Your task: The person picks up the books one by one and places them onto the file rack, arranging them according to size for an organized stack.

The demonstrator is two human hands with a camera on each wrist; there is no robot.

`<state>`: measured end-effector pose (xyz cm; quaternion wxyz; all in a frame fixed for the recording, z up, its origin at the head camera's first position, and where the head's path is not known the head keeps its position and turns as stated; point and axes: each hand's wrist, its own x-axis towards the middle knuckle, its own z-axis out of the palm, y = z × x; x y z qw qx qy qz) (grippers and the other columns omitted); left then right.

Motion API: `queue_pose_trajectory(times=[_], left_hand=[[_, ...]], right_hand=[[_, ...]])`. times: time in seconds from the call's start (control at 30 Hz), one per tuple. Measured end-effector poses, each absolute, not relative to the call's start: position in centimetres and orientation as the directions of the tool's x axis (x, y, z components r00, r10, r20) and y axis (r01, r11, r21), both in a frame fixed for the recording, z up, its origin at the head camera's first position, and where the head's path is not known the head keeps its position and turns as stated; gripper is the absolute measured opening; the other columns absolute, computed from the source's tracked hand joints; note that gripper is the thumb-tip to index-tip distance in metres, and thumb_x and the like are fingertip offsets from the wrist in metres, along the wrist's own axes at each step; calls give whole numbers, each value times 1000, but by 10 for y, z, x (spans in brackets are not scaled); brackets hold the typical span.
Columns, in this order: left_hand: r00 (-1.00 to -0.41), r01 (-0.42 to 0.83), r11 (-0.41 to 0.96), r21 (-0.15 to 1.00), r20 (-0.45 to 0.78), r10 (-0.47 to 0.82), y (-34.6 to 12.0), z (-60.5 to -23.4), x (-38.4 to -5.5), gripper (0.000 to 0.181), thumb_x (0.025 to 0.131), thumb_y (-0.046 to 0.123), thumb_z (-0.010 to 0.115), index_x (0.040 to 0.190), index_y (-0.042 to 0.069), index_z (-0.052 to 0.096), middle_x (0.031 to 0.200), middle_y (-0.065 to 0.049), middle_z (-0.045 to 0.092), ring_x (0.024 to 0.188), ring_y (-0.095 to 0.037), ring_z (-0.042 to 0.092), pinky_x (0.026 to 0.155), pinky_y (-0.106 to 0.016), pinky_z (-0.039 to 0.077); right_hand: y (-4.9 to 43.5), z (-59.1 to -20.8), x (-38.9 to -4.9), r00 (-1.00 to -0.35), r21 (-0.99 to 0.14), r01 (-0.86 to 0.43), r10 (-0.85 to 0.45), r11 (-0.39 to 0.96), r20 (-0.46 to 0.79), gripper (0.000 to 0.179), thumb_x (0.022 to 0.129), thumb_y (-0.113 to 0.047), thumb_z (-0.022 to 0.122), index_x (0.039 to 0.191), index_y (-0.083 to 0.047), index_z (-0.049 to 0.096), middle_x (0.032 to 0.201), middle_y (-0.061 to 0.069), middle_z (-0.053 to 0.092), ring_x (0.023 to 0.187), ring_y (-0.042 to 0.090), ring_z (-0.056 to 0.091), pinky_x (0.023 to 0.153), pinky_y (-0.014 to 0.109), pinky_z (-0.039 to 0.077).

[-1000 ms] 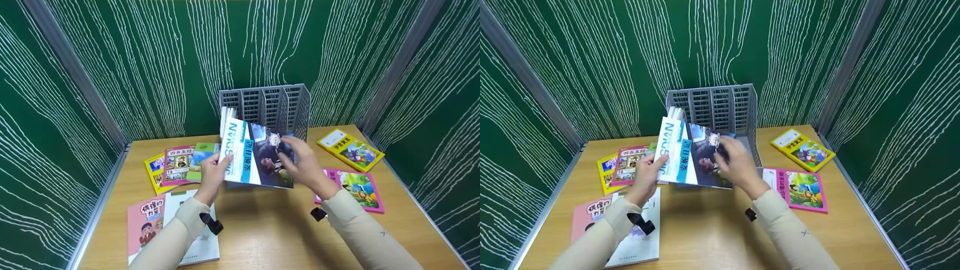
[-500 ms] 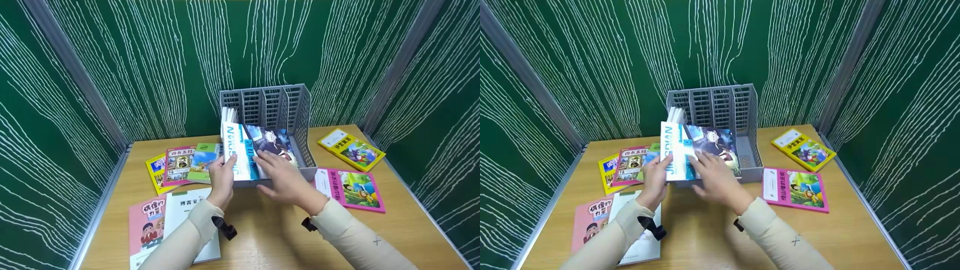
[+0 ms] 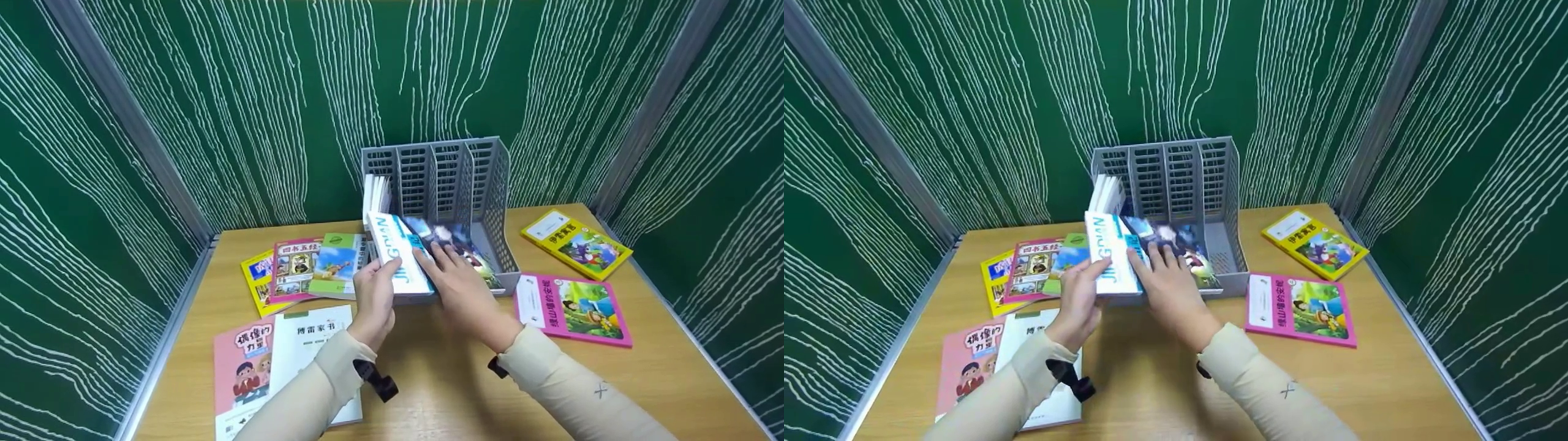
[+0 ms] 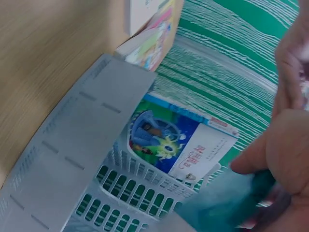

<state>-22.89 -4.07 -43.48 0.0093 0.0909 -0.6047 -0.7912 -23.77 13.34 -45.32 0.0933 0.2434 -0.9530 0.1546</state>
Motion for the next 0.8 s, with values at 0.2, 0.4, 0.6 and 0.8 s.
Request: queue_pose_trajectory(times=[0.2, 0.4, 0.6, 0.8], left_hand=[[-990, -87, -313, 946, -118, -81, -40, -440, -229, 46, 109, 18, 60, 148, -6, 60, 151, -21, 65, 130, -28, 70, 107, -38, 61], [-993, -83, -234, 969, -99, -59, -44, -440, -227, 45, 109, 23, 62, 148, 0, 63, 149, -15, 68, 130, -27, 72, 109, -37, 59], [-999, -30, -188, 982, -33, -10, -49, -438, -231, 49, 115, 33, 49, 150, 1, 61, 152, -15, 66, 139, -28, 65, 119, -43, 53], [-997, 84, -140, 987, 83, -12, -59, -448, -244, 44, 118, 25, 42, 139, -7, 64, 137, -24, 72, 124, -35, 73, 108, -47, 61]], right_hand=[[135, -462, -240, -843, -173, -499, -430, 849, 323, 80, 100, 2, 70, 170, -18, 37, 163, 33, 48, 142, 60, 54, 110, 71, 51], [139, -464, -241, -830, -167, -512, -436, 842, 349, 82, 100, 4, 71, 171, -21, 37, 166, 28, 47, 145, 58, 53, 113, 69, 48], [145, -468, -245, -803, -305, -549, -390, 779, 450, 79, 101, 8, 67, 169, -20, 41, 163, 27, 51, 144, 55, 55, 115, 70, 46], [145, -464, -252, -746, -471, -625, -296, 622, 597, 82, 91, 22, 67, 164, -9, 47, 162, 22, 54, 144, 48, 58, 118, 63, 48]])
